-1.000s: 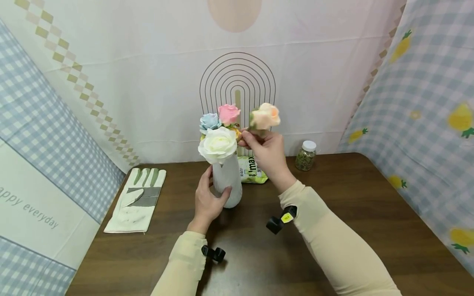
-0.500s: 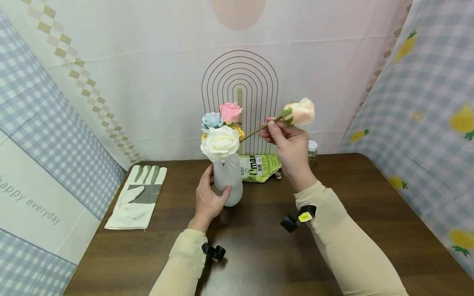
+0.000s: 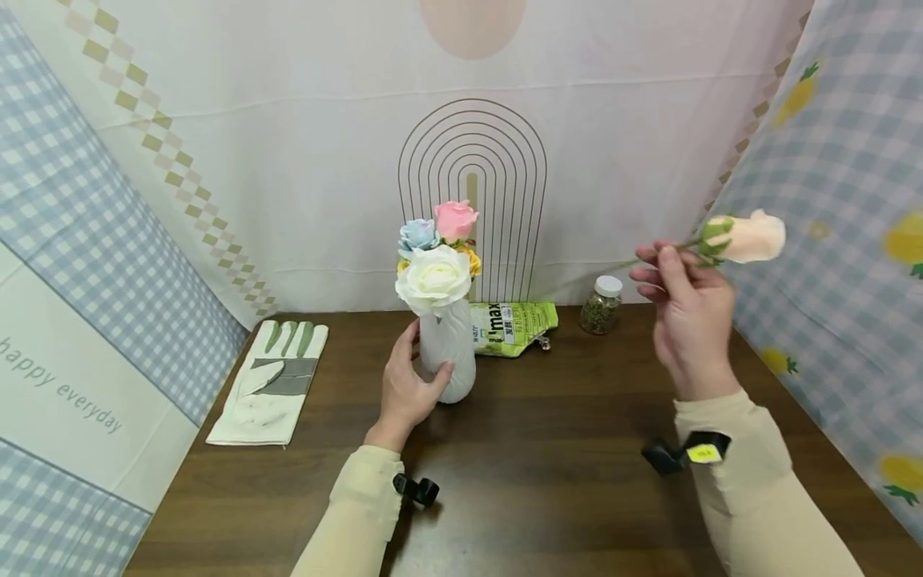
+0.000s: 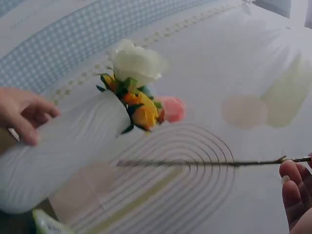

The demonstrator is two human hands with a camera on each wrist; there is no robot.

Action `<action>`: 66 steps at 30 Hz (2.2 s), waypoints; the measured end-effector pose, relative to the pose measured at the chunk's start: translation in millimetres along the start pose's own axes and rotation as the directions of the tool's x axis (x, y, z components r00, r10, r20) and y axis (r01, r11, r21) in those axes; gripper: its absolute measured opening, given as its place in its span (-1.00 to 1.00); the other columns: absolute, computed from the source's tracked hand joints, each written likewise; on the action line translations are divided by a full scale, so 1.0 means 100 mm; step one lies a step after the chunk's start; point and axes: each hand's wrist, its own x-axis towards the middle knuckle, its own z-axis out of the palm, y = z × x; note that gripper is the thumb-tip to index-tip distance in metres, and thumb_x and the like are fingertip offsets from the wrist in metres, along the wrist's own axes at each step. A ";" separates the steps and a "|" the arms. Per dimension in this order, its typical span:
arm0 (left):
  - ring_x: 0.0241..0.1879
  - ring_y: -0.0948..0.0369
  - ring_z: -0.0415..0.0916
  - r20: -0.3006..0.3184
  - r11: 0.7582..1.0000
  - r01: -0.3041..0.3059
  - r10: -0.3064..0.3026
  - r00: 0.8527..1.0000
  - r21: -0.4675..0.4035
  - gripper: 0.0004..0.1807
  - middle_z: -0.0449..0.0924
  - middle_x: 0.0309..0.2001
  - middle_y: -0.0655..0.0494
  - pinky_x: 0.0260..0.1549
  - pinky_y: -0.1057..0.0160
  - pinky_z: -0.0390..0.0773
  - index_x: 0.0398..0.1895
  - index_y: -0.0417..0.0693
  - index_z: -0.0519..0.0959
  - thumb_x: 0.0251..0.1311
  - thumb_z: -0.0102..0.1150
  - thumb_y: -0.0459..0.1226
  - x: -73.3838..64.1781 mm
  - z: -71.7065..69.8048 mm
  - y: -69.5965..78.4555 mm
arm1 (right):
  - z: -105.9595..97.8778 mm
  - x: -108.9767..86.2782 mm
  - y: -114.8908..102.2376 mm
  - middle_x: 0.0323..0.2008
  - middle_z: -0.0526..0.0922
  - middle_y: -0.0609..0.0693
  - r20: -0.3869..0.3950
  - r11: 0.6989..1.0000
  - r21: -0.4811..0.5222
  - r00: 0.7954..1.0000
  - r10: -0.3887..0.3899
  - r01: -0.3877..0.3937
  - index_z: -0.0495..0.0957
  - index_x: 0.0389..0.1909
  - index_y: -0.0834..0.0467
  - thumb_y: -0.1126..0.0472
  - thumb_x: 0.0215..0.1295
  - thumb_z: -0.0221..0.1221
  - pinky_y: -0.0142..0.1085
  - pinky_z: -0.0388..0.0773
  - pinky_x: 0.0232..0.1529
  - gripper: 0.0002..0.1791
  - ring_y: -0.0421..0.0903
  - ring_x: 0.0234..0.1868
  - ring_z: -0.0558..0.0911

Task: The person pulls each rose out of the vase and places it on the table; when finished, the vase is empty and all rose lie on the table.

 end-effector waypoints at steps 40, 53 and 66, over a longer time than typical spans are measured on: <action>0.01 0.07 0.49 0.013 1.000 0.008 -0.009 1.000 0.026 -0.17 0.44 0.16 -0.07 -0.10 -0.05 0.57 0.38 -0.15 0.23 0.07 0.35 -0.09 0.03 -0.03 0.01 | -2.56 -0.61 0.47 -0.44 0.64 -0.40 -0.149 0.329 -0.922 0.971 0.186 -0.204 0.63 -0.06 0.36 0.09 0.24 0.29 -0.58 0.45 -0.48 -0.58 -0.41 -0.41 0.52; 0.01 0.09 0.50 0.018 0.999 0.010 -0.010 1.000 0.040 -0.15 0.43 0.18 -0.04 -0.14 -0.05 0.58 0.40 -0.11 0.22 0.06 0.37 -0.08 -0.01 -0.06 -0.02 | -2.69 -0.66 0.40 -0.37 0.62 -0.47 -0.143 0.160 -0.970 0.960 0.240 -0.184 0.64 0.00 0.25 -0.07 0.27 0.23 -0.60 0.45 -0.42 -0.51 -0.56 -0.33 0.48; 0.03 0.08 0.48 0.026 0.999 0.027 -0.028 0.999 0.045 -0.18 0.42 0.20 -0.03 -0.14 -0.05 0.58 0.41 -0.09 0.22 0.10 0.32 -0.06 -0.02 -0.09 -0.01 | -2.69 -0.65 0.38 -0.24 0.69 -0.20 -0.110 0.124 -0.980 0.945 0.307 -0.155 0.65 0.01 0.20 -0.10 0.29 0.19 -0.60 0.42 -0.34 -0.52 -0.64 -0.27 0.42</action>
